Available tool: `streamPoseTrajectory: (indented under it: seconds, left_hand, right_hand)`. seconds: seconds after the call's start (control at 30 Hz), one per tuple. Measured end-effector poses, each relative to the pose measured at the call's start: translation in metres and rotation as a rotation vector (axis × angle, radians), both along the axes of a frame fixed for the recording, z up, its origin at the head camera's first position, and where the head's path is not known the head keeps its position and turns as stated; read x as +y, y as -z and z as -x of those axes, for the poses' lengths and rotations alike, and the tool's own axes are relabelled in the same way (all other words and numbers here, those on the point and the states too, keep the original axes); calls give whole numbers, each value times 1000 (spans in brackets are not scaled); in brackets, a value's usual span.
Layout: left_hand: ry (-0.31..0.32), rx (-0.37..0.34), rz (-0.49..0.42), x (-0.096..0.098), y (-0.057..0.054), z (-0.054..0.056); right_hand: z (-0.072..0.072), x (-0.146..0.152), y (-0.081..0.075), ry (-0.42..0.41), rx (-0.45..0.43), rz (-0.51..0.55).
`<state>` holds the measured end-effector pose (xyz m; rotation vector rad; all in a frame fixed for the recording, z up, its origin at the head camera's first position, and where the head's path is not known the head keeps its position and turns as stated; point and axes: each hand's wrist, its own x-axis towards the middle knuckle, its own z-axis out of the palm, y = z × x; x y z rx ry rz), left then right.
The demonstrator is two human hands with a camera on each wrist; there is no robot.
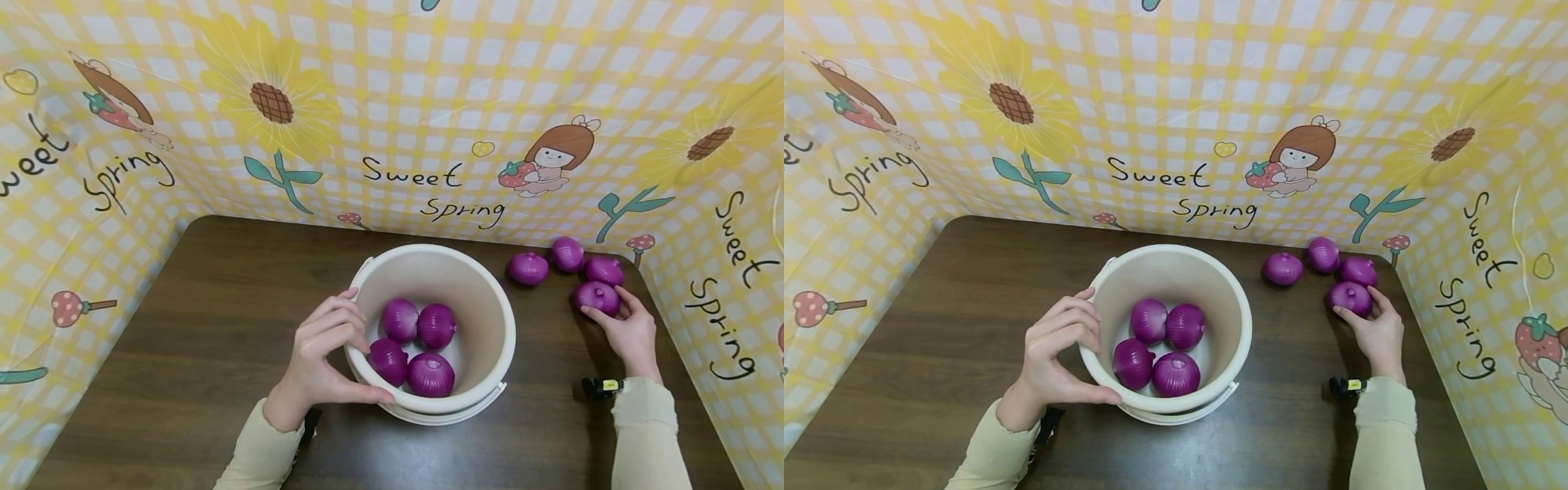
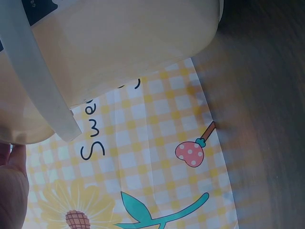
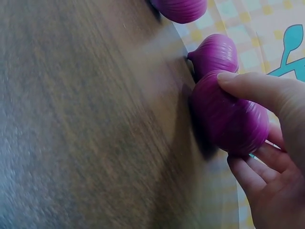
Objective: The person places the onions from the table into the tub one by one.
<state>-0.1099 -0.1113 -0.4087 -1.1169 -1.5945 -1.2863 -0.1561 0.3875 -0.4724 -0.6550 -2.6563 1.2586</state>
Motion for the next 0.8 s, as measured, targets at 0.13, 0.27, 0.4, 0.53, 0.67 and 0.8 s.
streamPoseTrajectory:
  seconds: [0.13,0.27,0.4,0.53,0.67,0.8]
  left_hand:
    - [-2,-1,2,0,0,0]
    - [-1,-2,1,0,0,0]
    - [0,0,0,0,0,0]
    - [-1,3,-2,1,0,1]
    - [-3,4,-4,1,0,1]
    - [-3,2,-3,1,0,1]
  right_hand:
    - [0,1,1,10,4,9]
    - [-1,1,0,19,10,9]
    - [-2,0,-2,22,18,8]
    - [-3,-1,-4,19,34,15]
    - [-4,-3,-8,8,49,15]
    - [-6,-5,-10,7,57,21]
